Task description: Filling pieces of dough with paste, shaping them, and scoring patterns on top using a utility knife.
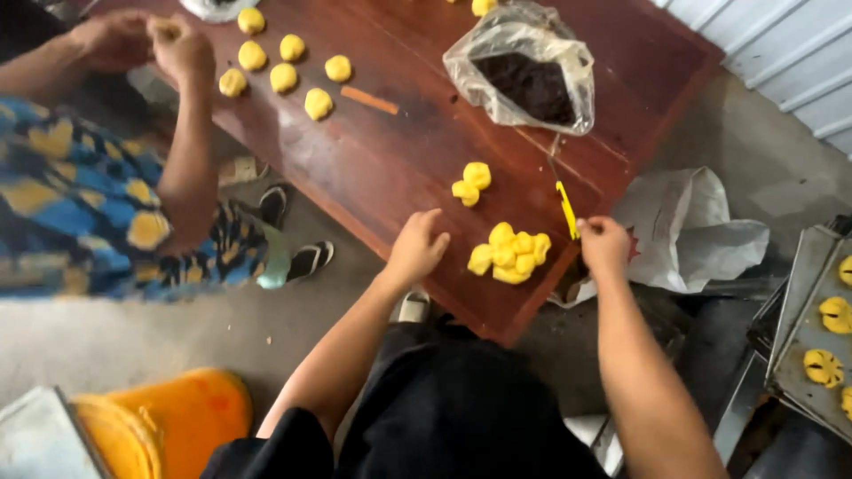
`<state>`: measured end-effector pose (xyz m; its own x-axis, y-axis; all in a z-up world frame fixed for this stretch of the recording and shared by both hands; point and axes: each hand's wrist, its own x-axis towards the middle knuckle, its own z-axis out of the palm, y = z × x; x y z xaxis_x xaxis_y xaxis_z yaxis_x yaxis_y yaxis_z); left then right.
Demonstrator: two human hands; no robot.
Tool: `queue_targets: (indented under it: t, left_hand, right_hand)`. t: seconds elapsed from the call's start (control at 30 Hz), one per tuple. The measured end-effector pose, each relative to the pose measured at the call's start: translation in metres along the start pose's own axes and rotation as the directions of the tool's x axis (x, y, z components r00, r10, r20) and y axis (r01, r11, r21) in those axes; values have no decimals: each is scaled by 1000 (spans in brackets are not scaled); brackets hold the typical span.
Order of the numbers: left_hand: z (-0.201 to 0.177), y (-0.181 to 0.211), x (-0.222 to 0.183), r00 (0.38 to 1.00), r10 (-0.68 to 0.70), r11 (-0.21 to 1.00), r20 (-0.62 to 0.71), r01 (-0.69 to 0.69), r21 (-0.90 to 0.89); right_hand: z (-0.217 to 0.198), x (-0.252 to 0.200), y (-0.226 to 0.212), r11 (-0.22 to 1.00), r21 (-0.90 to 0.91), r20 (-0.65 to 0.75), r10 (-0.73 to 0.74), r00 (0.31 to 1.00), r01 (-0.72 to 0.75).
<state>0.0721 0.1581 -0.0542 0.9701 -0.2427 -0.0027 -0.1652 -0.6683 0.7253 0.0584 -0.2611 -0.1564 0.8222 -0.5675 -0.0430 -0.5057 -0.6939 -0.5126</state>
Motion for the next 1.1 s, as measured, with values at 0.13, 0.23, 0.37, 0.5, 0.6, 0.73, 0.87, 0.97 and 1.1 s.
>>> queue_targets:
  t: [0.13, 0.23, 0.37, 0.5, 0.6, 0.73, 0.87, 0.97, 1.1]
  left_hand:
    - [4, 24, 70, 999, 34, 999, 18, -34, -1]
    - [36, 20, 123, 998, 7, 994, 69, -15, 107]
    - [80, 23, 174, 944, -86, 907, 320, -58, 416]
    - [109, 9, 173, 984, 8, 842, 175, -101, 530]
    - [79, 52, 156, 997, -16, 859, 81, -28, 511]
    - [41, 123, 111, 988, -118, 976, 96, 133, -170]
    - [15, 187, 69, 959, -263, 598, 103, 245, -763]
    - [16, 196, 59, 972, -226, 519, 71, 182, -836]
    - [17, 183, 48, 968, -251, 539, 16, 153, -828]
  right_hand:
    - [-10, -42, -18, 989, 116, -43, -89, 995, 94]
    - [-11, -63, -20, 966, 257, 1, -28, 1000, 26]
    - [-34, -72, -20, 904, 423, 14, 58, 998, -59]
    - [-64, -63, -6, 902, 431, 35, -16, 999, -1]
    - [-86, -46, -3, 835, 550, 83, -49, 995, -5]
    - [-98, -20, -17, 782, 623, 170, -140, 976, 3]
    - [-122, -36, -100, 583, 804, 187, -438, 879, 119]
    - [-100, -36, -135, 456, 882, 199, -584, 787, 116]
    - [-101, -60, -173, 291, 955, 221, -602, 767, -47]
